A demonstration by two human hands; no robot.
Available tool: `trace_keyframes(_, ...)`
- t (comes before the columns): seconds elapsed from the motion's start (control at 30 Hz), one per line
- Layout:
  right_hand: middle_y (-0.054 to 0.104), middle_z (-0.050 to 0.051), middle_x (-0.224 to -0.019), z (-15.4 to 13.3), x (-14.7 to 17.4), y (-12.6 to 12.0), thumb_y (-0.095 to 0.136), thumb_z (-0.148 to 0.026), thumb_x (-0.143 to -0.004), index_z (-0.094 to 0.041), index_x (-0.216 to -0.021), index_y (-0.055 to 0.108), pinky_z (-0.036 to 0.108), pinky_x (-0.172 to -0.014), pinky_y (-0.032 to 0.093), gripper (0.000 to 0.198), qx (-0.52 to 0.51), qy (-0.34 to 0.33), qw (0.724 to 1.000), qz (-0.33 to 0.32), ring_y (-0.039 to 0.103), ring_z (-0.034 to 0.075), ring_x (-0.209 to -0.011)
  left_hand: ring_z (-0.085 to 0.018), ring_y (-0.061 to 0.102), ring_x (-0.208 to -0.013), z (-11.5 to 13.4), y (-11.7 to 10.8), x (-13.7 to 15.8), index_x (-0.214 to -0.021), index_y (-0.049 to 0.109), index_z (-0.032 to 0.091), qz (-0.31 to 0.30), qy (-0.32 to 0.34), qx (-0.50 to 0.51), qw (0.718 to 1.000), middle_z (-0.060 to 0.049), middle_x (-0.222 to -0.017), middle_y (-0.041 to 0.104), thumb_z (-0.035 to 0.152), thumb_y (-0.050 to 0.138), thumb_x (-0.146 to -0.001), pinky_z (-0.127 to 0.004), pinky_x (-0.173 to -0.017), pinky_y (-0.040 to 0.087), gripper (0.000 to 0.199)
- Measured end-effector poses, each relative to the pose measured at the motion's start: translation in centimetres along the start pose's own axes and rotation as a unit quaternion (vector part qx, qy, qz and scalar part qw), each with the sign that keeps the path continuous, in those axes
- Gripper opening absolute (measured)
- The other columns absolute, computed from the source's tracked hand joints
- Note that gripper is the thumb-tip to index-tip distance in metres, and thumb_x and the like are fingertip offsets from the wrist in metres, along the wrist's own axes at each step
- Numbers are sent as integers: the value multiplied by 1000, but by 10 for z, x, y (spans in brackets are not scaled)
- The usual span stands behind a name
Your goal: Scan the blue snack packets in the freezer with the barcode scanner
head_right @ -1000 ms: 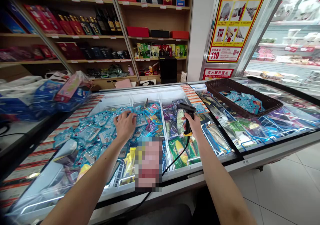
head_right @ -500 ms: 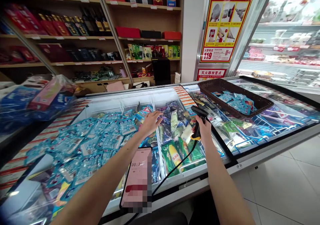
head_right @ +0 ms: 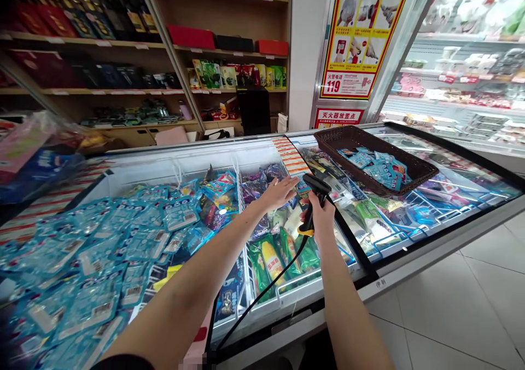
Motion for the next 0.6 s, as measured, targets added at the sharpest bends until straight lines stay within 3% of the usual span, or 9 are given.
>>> trace_keyframes(0.13,73,6,-81,-2,-1,2,71,-52,-74,-20,-90,63,30,-34,45,38,18,-20,1000,-1,56,13,-39,-27,45,-134,1,-13,4,-146,42,34,44,-13,-53,998,-5,-147,52,45,33,-100,-58,-119,12,48)
trace_keyframes(0.3,72,5,-81,-1,0,3,73,-51,-72,-20,-92,62,28,-34,46,38,11,-16,1000,-4,56,13,-39,-29,50,-122,-10,-33,24,-117,65,26,105,-44,-105,988,-9,-121,64,46,41,-97,-54,-115,24,37)
trace_keyframes(0.37,72,5,-81,1,0,5,72,-51,-73,-20,-92,62,28,-34,45,38,16,-14,1000,-16,57,13,-40,-30,48,-126,-17,-37,33,-113,65,22,121,-60,-95,986,-12,-125,62,44,41,-98,-49,-111,31,36)
trace_keyframes(0.47,73,7,-82,5,1,10,71,-52,-74,-20,-94,63,27,-34,46,39,39,-19,998,-44,58,14,-41,-30,51,-125,-29,-36,41,-119,59,16,92,-97,-47,990,-15,-127,61,43,47,-96,-43,-104,39,38)
trace_keyframes(0.6,73,9,-82,10,4,20,72,-54,-73,-18,-88,63,27,-34,46,40,56,-22,996,-73,57,13,-40,-33,55,-119,-40,-45,52,-128,54,19,71,-149,-49,985,-16,-125,63,54,59,-86,-45,-98,42,54)
Point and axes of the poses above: each hand's wrist, its own x-axis away from the middle knuckle, its own y-axis out of the palm, z = x × y, the point moved 8 cm from there along -x, towards the middle knuckle
